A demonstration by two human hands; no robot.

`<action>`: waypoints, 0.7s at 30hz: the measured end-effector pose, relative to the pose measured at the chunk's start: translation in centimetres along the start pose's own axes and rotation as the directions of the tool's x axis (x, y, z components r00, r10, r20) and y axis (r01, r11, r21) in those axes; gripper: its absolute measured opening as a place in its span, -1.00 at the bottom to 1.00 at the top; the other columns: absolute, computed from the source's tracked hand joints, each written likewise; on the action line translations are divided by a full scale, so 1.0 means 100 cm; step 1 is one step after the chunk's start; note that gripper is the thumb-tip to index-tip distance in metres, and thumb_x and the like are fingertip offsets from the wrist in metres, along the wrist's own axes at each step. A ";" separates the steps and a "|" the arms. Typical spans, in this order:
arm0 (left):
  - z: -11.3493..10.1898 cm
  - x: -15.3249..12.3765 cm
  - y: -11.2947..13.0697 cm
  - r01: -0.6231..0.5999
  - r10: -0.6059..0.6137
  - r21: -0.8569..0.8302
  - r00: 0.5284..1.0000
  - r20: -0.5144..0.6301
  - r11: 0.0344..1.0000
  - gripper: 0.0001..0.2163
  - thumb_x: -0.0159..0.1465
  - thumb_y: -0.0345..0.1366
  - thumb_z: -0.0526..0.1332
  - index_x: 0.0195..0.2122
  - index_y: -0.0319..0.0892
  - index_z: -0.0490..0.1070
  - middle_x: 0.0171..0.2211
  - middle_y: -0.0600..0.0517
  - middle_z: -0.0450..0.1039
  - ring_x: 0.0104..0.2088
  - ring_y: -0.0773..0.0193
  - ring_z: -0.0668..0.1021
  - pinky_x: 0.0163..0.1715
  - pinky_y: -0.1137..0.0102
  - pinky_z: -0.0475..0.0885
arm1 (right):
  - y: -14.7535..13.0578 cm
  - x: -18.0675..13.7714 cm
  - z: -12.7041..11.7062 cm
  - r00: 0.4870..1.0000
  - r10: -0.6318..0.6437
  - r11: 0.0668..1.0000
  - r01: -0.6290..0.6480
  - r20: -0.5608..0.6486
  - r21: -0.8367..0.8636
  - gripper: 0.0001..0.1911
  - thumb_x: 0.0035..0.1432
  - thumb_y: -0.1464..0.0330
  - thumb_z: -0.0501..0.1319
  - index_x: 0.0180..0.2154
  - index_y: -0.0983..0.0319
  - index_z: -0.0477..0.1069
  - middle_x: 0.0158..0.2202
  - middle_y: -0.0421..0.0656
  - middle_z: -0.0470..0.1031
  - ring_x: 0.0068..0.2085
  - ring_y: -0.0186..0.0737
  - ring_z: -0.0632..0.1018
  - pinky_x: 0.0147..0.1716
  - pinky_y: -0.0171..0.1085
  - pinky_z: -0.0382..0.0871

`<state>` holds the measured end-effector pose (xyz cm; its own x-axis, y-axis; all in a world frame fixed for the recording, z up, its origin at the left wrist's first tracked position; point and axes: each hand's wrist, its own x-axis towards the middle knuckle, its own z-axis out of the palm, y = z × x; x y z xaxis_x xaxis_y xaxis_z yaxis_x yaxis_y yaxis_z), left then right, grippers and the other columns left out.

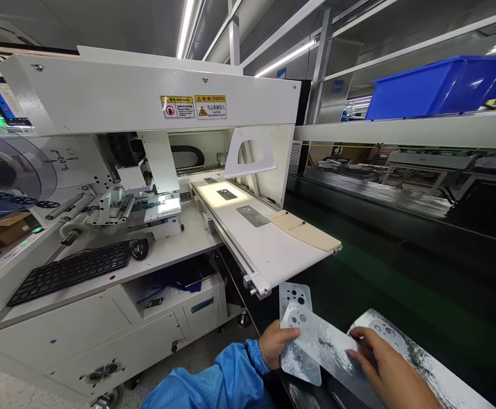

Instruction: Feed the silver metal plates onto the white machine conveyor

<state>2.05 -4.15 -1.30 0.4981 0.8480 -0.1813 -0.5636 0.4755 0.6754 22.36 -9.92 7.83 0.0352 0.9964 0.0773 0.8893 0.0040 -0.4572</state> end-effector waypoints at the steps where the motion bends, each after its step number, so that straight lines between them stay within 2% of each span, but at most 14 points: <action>1: 0.000 0.001 0.000 -0.001 0.001 -0.012 1.000 -0.006 1.000 -0.51 -0.23 -0.16 0.52 -0.29 -0.33 0.55 -0.40 -0.14 0.60 -0.29 0.00 0.62 -0.07 0.12 0.40 | 0.001 -0.001 0.006 0.994 -0.088 0.996 0.086 -0.067 -0.034 -0.66 0.09 0.11 0.07 -0.20 0.16 0.42 -0.14 0.03 0.58 -0.16 0.05 0.60 -0.26 -0.07 0.50; 4: -0.001 0.004 -0.001 -0.010 0.009 -0.046 1.000 -0.026 0.999 -0.53 -0.19 -0.18 0.48 -0.26 -0.35 0.54 -0.41 -0.15 0.60 -0.31 0.00 0.62 -0.07 0.11 0.40 | 0.001 -0.005 0.020 0.919 -0.357 0.924 0.321 -0.165 -0.209 -0.70 -0.09 0.23 0.26 -0.24 0.15 0.44 0.04 0.06 0.48 -0.01 0.16 0.53 -0.04 0.10 0.43; 7: -0.004 0.007 -0.003 -0.001 -0.002 -0.057 0.998 -0.055 0.998 -0.54 -0.19 -0.20 0.48 -0.27 -0.35 0.53 -0.42 -0.14 0.60 -0.34 0.02 0.62 -0.07 0.13 0.39 | -0.001 -0.006 0.025 0.868 -0.477 0.845 0.412 -0.134 -0.339 -0.70 -0.13 0.40 0.26 -0.24 0.16 0.46 0.01 0.05 0.50 -0.05 0.14 0.56 0.03 0.19 0.38; 10: -0.006 0.008 -0.003 0.020 -0.024 -0.075 0.998 -0.056 0.997 -0.56 -0.15 -0.16 0.47 -0.29 -0.33 0.53 -0.43 -0.14 0.60 -0.36 0.06 0.61 -0.08 0.16 0.39 | -0.002 -0.006 0.023 0.871 -0.474 0.837 0.400 -0.130 -0.372 -0.71 -0.09 0.40 0.25 -0.23 0.19 0.47 -0.01 0.07 0.51 -0.06 0.14 0.56 -0.05 0.11 0.47; 14: -0.008 0.008 -0.003 0.030 -0.038 -0.108 0.997 -0.068 0.994 -0.66 -0.04 -0.18 0.41 -0.29 -0.31 0.53 -0.42 -0.11 0.60 -0.36 0.12 0.60 -0.12 0.22 0.39 | 0.003 -0.007 0.020 0.912 -0.396 0.872 0.334 -0.112 -0.358 -0.68 -0.06 0.34 0.27 -0.17 0.19 0.49 0.03 0.05 0.49 -0.01 0.17 0.54 -0.13 0.02 0.52; 18: -0.007 0.006 -0.001 0.036 -0.040 -0.093 0.998 -0.040 0.995 -0.68 -0.12 -0.32 0.39 -0.30 -0.31 0.54 -0.44 -0.11 0.59 -0.36 0.10 0.60 -0.13 0.21 0.39 | 0.011 -0.009 0.015 0.935 -0.355 0.886 0.335 -0.004 -0.320 -0.63 0.00 0.28 0.26 -0.10 0.16 0.49 0.10 0.01 0.46 0.04 0.14 0.52 -0.08 -0.03 0.51; 21: -0.005 0.005 0.001 0.038 -0.040 -0.081 0.999 -0.016 0.996 -0.67 -0.14 -0.36 0.37 -0.29 -0.31 0.54 -0.43 -0.10 0.60 -0.37 0.11 0.60 -0.15 0.22 0.39 | 0.013 -0.010 0.013 0.946 -0.322 0.897 0.316 0.035 -0.310 -0.62 0.00 0.27 0.25 -0.08 0.14 0.49 0.12 0.00 0.44 0.05 0.11 0.52 -0.07 -0.06 0.50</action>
<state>1.92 -3.59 -1.65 0.5097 0.8320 -0.2190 -0.5955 0.5249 0.6082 22.87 -10.79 6.06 -0.2689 0.9445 0.1887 0.9497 0.2926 -0.1112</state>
